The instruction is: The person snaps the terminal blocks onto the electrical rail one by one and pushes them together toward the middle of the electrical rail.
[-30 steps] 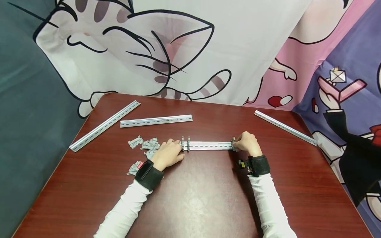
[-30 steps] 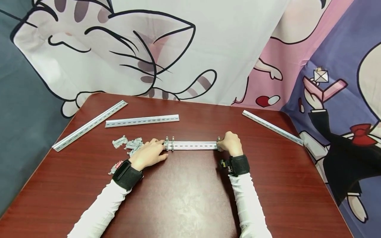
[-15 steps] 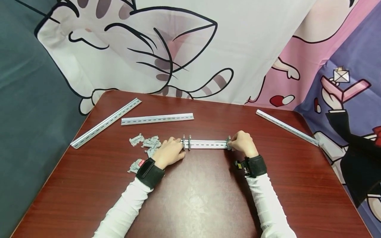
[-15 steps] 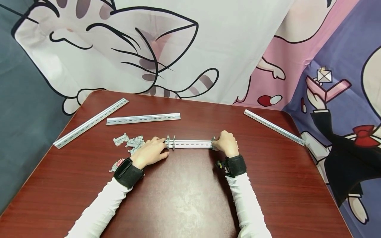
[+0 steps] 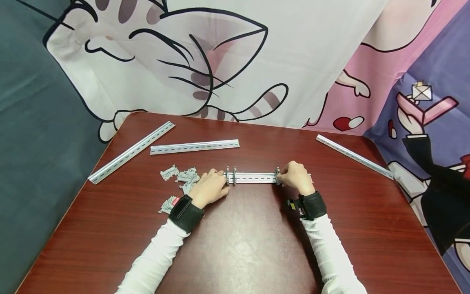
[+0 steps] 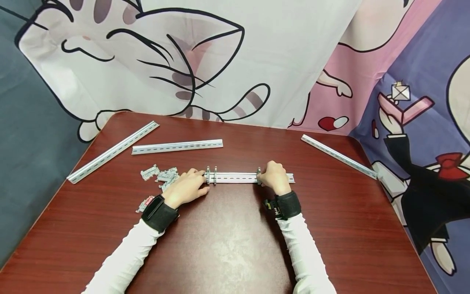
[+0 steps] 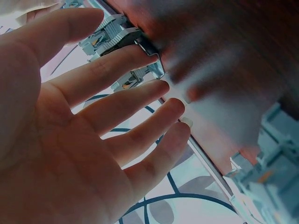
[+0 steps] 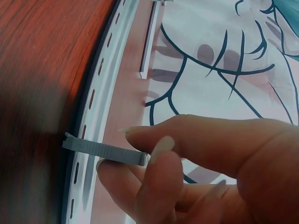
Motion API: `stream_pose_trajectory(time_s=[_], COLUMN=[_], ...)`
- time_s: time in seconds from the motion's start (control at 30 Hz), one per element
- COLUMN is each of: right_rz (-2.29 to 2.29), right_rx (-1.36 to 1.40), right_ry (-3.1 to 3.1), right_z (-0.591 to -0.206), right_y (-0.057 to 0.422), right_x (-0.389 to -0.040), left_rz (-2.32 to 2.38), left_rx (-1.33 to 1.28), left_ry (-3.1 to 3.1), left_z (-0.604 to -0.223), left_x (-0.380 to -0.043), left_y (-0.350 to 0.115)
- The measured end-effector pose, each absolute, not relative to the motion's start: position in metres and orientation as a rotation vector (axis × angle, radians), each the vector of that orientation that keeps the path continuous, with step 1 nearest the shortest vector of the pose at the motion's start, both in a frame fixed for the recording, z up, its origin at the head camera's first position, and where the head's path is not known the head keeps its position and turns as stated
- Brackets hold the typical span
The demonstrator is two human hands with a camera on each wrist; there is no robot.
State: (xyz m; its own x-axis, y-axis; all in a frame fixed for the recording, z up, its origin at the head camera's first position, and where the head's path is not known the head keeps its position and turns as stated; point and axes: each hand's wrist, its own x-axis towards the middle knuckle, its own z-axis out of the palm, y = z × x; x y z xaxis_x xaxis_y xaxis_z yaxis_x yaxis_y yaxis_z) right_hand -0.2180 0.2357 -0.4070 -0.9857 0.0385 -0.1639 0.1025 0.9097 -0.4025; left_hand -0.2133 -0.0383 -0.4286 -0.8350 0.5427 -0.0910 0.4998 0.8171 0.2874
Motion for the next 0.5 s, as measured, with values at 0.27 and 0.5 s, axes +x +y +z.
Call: stream_pose_trajectory(time_s=[0.27,0.5], right_rz=[-0.646,-0.661], right_rx=[0.061,0.042], right_ry=[2.916,2.919], right_z=[-0.4074,-0.4086], right_y=[0.2317,0.2299], right_x=[-0.2166,-0.2153], left_rz=[0.382,0.377], left_rx=[0.827,0.832], left_ry=[2.841,2.832], left_z=[-0.4300,-0.4312], left_x=[-0.2127,-0.2141], left_y=[-0.0386,-0.0379])
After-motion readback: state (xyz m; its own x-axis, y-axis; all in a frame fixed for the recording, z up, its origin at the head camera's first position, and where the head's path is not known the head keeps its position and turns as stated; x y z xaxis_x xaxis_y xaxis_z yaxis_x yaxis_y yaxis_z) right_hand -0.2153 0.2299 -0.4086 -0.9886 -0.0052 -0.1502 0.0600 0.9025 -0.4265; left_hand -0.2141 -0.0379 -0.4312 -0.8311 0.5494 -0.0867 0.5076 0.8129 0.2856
